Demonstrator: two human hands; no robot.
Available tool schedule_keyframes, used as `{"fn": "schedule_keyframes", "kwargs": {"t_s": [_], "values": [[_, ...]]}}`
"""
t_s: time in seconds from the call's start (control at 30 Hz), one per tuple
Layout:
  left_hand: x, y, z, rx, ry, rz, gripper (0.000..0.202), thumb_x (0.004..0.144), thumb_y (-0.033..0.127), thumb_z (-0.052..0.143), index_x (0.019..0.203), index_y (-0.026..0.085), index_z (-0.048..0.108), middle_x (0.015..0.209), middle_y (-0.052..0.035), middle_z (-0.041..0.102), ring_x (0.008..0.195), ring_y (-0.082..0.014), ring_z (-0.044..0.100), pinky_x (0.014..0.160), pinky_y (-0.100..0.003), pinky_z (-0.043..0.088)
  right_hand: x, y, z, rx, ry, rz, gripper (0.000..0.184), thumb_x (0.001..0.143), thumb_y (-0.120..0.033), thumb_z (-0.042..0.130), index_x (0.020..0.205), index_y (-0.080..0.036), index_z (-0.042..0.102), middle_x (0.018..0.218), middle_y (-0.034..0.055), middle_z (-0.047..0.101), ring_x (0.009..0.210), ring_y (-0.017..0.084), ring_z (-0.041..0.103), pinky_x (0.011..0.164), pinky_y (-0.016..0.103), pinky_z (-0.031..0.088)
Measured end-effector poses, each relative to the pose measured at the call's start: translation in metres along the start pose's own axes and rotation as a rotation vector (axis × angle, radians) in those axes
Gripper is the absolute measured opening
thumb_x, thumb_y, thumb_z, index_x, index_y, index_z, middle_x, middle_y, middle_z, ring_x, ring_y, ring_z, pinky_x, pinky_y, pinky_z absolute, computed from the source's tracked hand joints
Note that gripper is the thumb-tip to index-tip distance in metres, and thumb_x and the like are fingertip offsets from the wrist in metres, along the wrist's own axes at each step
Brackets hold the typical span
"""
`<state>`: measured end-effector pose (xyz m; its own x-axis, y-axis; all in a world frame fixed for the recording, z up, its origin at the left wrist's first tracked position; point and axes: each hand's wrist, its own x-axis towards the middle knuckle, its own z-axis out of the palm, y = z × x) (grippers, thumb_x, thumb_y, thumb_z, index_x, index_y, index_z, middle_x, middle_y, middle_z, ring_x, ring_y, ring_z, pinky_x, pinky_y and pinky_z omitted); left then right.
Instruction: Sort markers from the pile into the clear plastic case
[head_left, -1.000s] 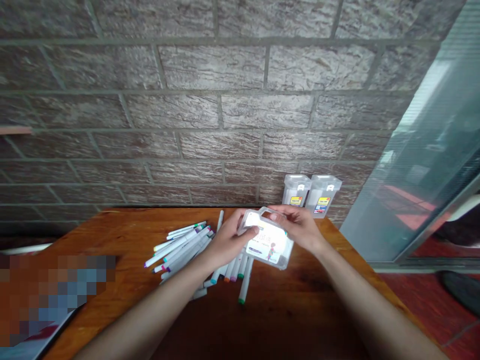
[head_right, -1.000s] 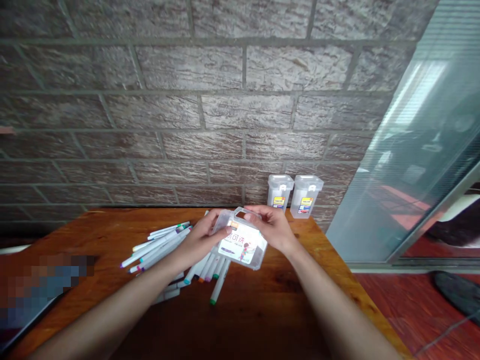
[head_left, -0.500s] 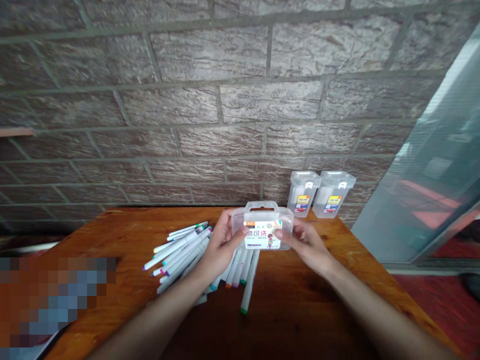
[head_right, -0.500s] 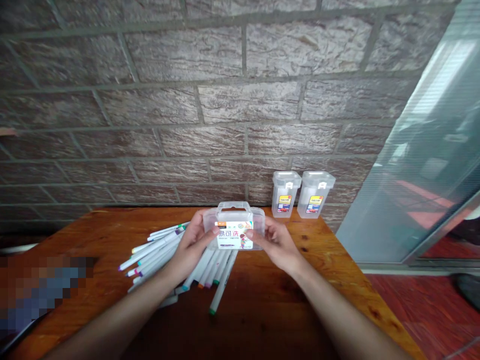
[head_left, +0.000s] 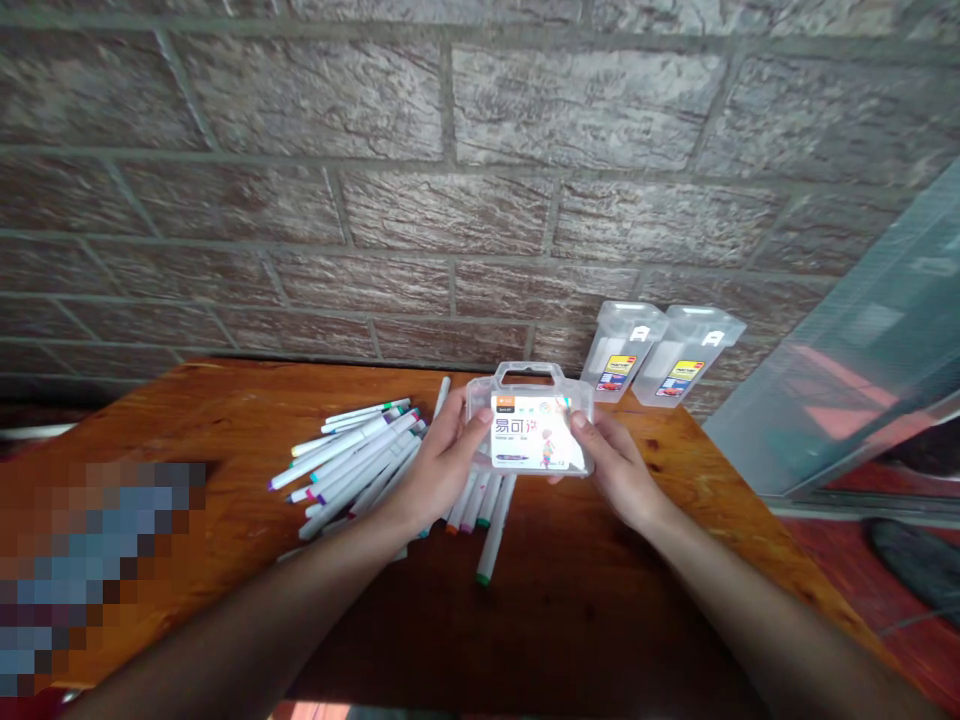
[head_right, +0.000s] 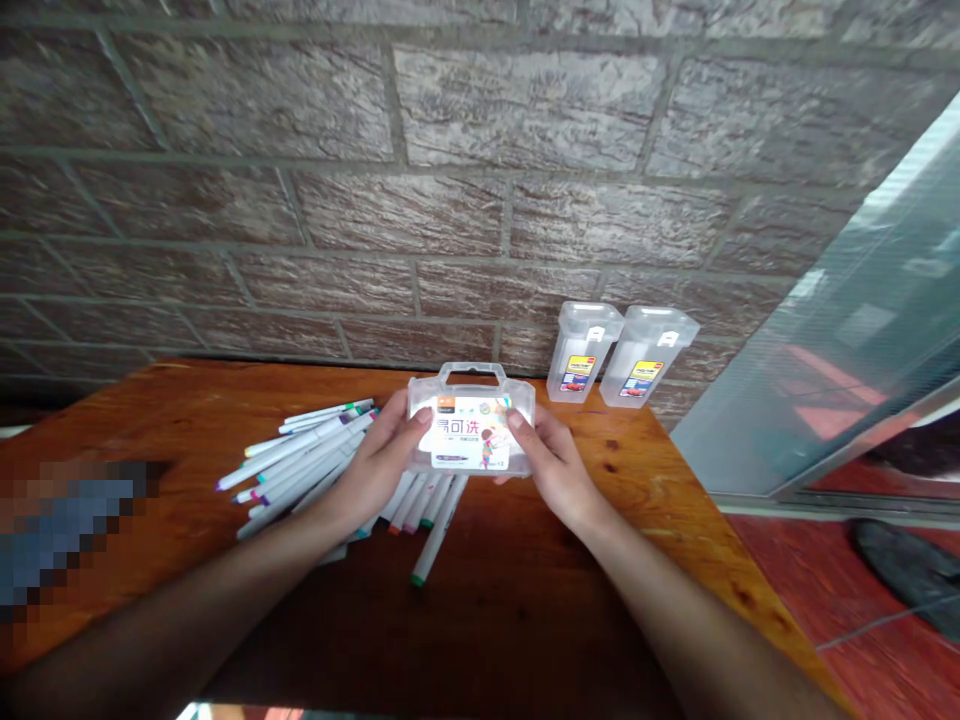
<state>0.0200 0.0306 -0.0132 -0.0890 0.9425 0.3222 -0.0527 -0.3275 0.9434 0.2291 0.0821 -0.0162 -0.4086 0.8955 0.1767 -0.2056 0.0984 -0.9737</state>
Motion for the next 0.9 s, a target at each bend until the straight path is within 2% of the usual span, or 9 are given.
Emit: {"fn": "schedule_keyframes", "kwargs": {"t_s": [0.13,0.23,0.33,0.43,0.5,0.57,0.7,0.8,0.9], "values": [[0.0,-0.001,0.0,0.016,0.023,-0.004,0.04,0.101,0.049,0.056,0.127,0.018,0.06,0.123,-0.0084,0.071,0.114,-0.0258,0.066,0.1,-0.037,0.051,-0.003,-0.003,0.001,-0.007,-0.014,0.016,0.043,0.087,-0.063,0.07,0.095,-0.021,0.071,0.065,0.0035,0.072,0.047,0.019,0.066,0.04,0.029,0.055],[0.0,-0.001,0.002,0.032,0.029,0.006,0.039,0.102,0.048,0.053,0.126,0.018,0.059,0.123,-0.01,0.07,0.113,-0.0258,0.066,0.099,-0.039,0.052,-0.005,-0.006,0.003,-0.027,0.002,-0.005,0.037,0.088,-0.056,0.072,0.093,-0.021,0.068,0.061,0.0006,0.069,0.043,0.016,0.062,0.035,0.024,0.049],[-0.001,-0.003,0.002,0.131,0.084,0.04,0.046,0.1,0.047,0.056,0.137,0.019,0.051,0.133,-0.0136,0.062,0.119,-0.0272,0.063,0.1,-0.043,0.053,-0.006,-0.009,0.006,-0.107,0.101,-0.109,0.033,0.088,-0.053,0.074,0.096,-0.021,0.066,0.063,-0.0009,0.068,0.042,0.015,0.06,0.035,0.024,0.049],[-0.005,-0.005,0.002,0.251,0.128,0.083,0.059,0.098,0.045,0.061,0.149,0.023,0.04,0.147,-0.0156,0.05,0.132,-0.0296,0.054,0.105,-0.047,0.051,-0.008,-0.011,0.009,-0.185,0.228,-0.24,0.032,0.087,-0.05,0.076,0.101,-0.023,0.066,0.078,0.0017,0.072,0.05,0.016,0.063,0.041,0.027,0.055],[-0.009,-0.004,0.003,0.263,0.059,0.105,0.061,0.098,0.044,0.061,0.153,0.028,0.038,0.155,-0.0137,0.043,0.141,-0.0304,0.047,0.109,-0.047,0.05,-0.009,-0.008,0.01,-0.21,0.245,-0.289,0.03,0.088,-0.047,0.076,0.105,-0.024,0.067,0.087,0.0033,0.073,0.057,0.017,0.065,0.046,0.03,0.059],[-0.013,-0.002,0.005,0.249,-0.022,0.1,0.064,0.098,0.043,0.062,0.155,0.031,0.036,0.16,-0.011,0.039,0.146,-0.0304,0.041,0.11,-0.046,0.051,-0.009,-0.005,0.01,-0.233,0.213,-0.305,0.027,0.09,-0.045,0.074,0.108,-0.025,0.067,0.088,0.003,0.072,0.057,0.017,0.064,0.048,0.032,0.06],[-0.015,0.001,0.006,0.222,-0.026,0.089,0.067,0.097,0.041,0.065,0.157,0.032,0.035,0.162,-0.0105,0.037,0.148,-0.0306,0.039,0.113,-0.046,0.049,-0.01,0.003,0.007,-0.288,0.171,-0.331,0.024,0.094,-0.04,0.071,0.113,-0.027,0.066,0.087,0.0025,0.072,0.059,0.019,0.065,0.05,0.033,0.059],[-0.014,0.003,0.005,0.21,-0.044,0.113,0.071,0.096,0.038,0.067,0.158,0.032,0.032,0.164,-0.0105,0.035,0.149,-0.0306,0.038,0.116,-0.048,0.046,-0.011,0.004,0.005,-0.386,0.137,-0.399,0.027,0.094,-0.036,0.071,0.119,-0.027,0.067,0.097,0.0046,0.074,0.079,0.023,0.07,0.068,0.037,0.062],[-0.014,0.004,0.005,0.22,-0.036,0.158,0.077,0.094,0.036,0.07,0.158,0.033,0.029,0.165,-0.0102,0.034,0.15,-0.0296,0.037,0.116,-0.047,0.046,-0.013,0.004,0.004,-0.477,0.076,-0.468,0.031,0.094,-0.03,0.072,0.125,-0.028,0.066,0.105,0.0044,0.075,0.094,0.025,0.071,0.081,0.037,0.06]]}}
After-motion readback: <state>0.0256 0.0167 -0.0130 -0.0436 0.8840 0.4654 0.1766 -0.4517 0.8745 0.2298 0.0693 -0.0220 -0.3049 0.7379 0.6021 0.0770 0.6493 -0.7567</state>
